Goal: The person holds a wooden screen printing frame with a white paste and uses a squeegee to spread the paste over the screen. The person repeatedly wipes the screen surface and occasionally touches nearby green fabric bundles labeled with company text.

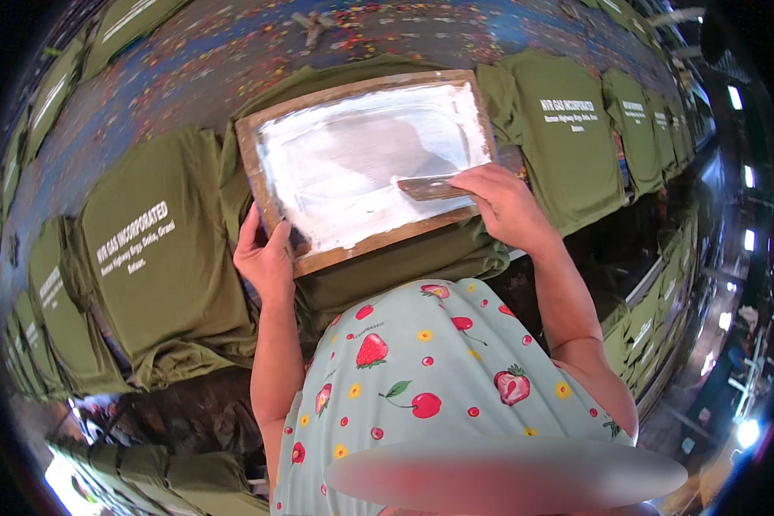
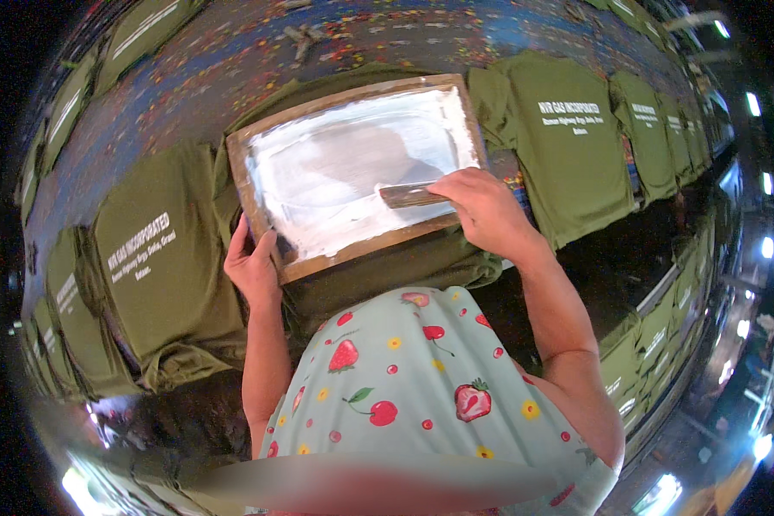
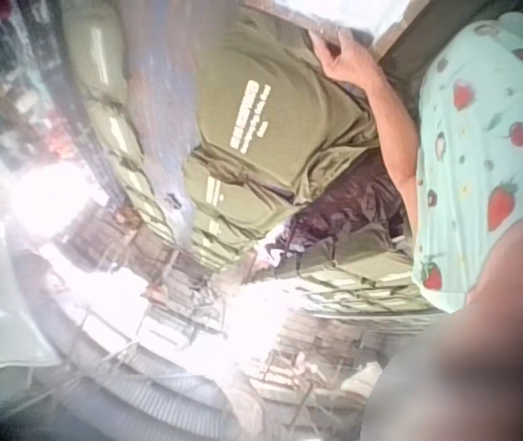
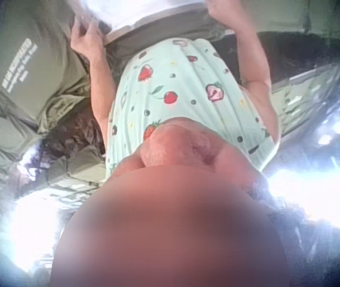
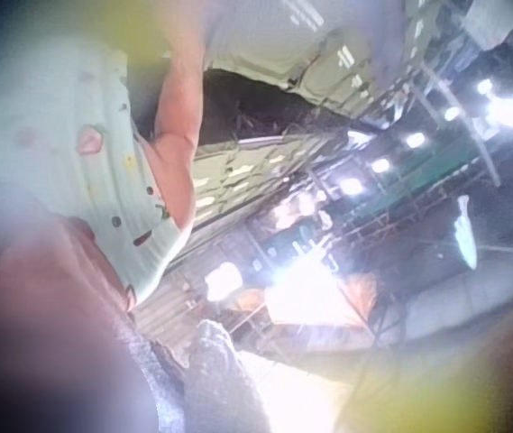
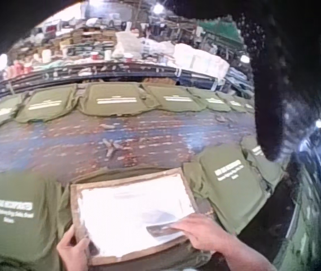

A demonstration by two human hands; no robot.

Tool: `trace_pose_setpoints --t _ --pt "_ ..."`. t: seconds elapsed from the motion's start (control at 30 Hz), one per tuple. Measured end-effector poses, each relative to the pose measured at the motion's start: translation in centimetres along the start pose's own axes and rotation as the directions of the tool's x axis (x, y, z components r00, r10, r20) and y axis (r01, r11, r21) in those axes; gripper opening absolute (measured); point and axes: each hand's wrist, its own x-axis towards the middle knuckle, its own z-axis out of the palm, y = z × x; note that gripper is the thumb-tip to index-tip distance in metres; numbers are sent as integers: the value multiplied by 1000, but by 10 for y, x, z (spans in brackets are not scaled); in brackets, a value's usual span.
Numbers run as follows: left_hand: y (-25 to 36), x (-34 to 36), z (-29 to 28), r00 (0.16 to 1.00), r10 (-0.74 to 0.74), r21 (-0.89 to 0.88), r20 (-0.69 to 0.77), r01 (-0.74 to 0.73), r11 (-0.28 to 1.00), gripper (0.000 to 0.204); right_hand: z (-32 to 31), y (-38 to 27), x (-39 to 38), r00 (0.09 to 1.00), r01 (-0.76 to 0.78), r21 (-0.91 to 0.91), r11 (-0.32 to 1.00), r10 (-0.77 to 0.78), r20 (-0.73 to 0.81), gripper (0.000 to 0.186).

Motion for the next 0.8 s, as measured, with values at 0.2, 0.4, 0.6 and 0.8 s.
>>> trace_pose_setpoints --t 0.2,0.4,0.6,0.8 --pt "7 -1 3 1000 -10 52 21 9 999 58 3 7 -3 999 16 27 1000 -15 -41 43" --pt "3 -2 0 1000 -7 133 -23 10 991 58 4 10 0 1000 10 -2 1000 -10 -25 41" --pt "-3 0 -2 1000 8 42 -17 -7 999 56 10 1 11 1000 7 -40 999 -7 17 41" --pt "-4 0 -1 1000 25 46 -19 -24 999 60 24 -21 21 997 70 -34 997 -68 48 48"
